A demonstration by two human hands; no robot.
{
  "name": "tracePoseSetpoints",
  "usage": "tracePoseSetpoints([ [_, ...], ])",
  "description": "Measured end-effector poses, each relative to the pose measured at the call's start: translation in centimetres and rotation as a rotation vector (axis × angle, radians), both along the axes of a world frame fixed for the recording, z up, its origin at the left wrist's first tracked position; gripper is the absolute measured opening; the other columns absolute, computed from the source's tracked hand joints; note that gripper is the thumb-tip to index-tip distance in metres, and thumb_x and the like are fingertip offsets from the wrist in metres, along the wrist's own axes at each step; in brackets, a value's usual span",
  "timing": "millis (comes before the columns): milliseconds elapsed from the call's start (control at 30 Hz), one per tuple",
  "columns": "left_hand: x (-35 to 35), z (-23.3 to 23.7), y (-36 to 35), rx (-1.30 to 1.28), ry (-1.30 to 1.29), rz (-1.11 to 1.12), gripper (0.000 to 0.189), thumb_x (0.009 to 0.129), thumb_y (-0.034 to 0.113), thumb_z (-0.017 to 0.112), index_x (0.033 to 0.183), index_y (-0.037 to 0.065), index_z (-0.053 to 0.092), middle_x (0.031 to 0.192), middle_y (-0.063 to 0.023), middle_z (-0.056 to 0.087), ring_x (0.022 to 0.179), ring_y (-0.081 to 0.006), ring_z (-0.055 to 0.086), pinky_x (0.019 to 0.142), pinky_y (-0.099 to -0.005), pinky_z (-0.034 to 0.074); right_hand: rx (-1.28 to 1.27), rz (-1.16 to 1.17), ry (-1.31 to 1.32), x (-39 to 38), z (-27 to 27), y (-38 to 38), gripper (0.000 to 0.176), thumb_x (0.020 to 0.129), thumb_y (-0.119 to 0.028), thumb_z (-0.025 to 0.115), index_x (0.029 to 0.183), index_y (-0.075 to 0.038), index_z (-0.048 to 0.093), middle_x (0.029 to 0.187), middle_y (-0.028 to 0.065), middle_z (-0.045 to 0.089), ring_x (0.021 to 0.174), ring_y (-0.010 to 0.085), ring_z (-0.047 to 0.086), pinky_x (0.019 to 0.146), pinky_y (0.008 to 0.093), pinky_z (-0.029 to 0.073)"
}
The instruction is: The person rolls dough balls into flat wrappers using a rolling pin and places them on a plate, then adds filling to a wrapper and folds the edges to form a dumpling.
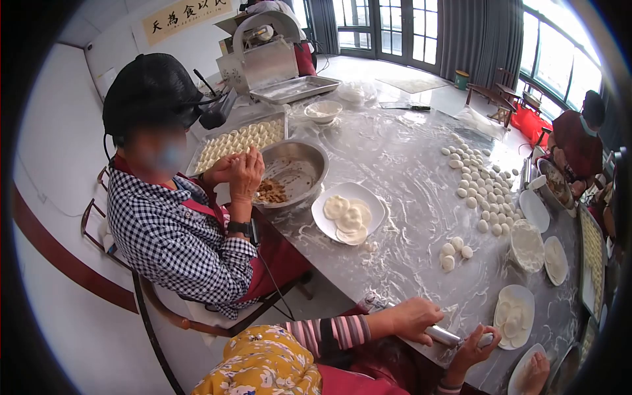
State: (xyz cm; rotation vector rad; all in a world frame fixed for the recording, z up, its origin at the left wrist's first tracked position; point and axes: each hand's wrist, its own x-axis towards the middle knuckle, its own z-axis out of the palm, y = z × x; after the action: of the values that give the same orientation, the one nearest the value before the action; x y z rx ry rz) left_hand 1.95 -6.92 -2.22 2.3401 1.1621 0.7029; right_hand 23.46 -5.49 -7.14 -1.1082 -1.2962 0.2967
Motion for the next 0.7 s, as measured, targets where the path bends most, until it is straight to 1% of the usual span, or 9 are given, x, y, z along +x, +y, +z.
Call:
tracePoseSetpoints([
  [167,0.0,0.1,0.0,-0.009,0.027,0.007,0.048,0.062,0.038,0.076,0.081,0.003,0.051,0.079,-0.0131,0.055,0.077,-0.0343,0.058,0.066,-0.0426,0.047,0.059,-0.04,-0.094,0.3,-0.4,0.4,0.016,0.09,-0.01,0.059,0.099,-0.006,0.046,0.079,0.0007,0.048,0.054,0.0056,0.042,0.045,0.019,0.035],
  [400,0.1,0.0,0.0,-0.012,0.008,0.0,0.047,0.062,0.038,0.076,0.081,0.003,0.051,0.079,-0.0136,0.055,0.078,-0.0345,0.058,0.066,-0.0428,0.047,0.039,-0.022,-0.047,0.3,-0.5,0.2,0.016,0.09,-0.01,0.059,0.099,-0.007,0.047,0.08,0.0009,0.049,0.054,0.006,0.042,0.044,0.0192,0.035],
  [467,0.0,-0.1,0.0,-0.015,0.003,-0.004,0.047,0.062,0.038,0.076,0.081,0.003,0.051,0.079,-0.0136,0.055,0.078,-0.0345,0.058,0.066,-0.0428,0.047,0.045,-0.023,-0.077,0.2,-0.1,0.2,0.015,0.09,-0.01,0.059,0.098,-0.007,0.047,0.081,0.0012,0.048,0.054,0.0063,0.042,0.044,0.0195,0.035],
  [533,-0.1,0.2,0.0,-0.015,0.001,-0.003,0.047,0.062,0.038,0.076,0.081,0.003,0.051,0.079,-0.0136,0.055,0.078,-0.0345,0.058,0.066,-0.0428,0.047,0.039,-0.009,-0.049,-0.2,0.4,0.0,0.015,0.09,-0.01,0.059,0.098,-0.007,0.047,0.081,0.0012,0.047,0.054,0.0063,0.042,0.044,0.0195,0.035],
  [600,0.0,0.4,-0.1,-0.041,-0.002,0.01,0.048,0.059,0.035,0.079,0.081,0.001,0.054,0.08,-0.0166,0.059,0.079,-0.0369,0.059,0.069,-0.0443,0.047,0.028,0.007,-0.024,-0.3,0.5,-0.1,0.015,0.09,-0.01,0.059,0.098,-0.006,0.047,0.081,0.0011,0.047,0.054,0.0063,0.042,0.044,0.0196,0.035],
  [700,0.0,0.5,0.0,-0.038,-0.005,0.013,0.048,0.058,0.035,0.079,0.081,0.001,0.055,0.08,-0.0162,0.059,0.08,-0.0366,0.06,0.069,-0.044,0.047,0.049,-0.013,-0.062,-0.1,0.6,-0.1,0.015,0.09,-0.01,0.059,0.097,-0.006,0.046,0.08,0.001,0.046,0.055,0.0065,0.043,0.044,0.0197,0.036],
])
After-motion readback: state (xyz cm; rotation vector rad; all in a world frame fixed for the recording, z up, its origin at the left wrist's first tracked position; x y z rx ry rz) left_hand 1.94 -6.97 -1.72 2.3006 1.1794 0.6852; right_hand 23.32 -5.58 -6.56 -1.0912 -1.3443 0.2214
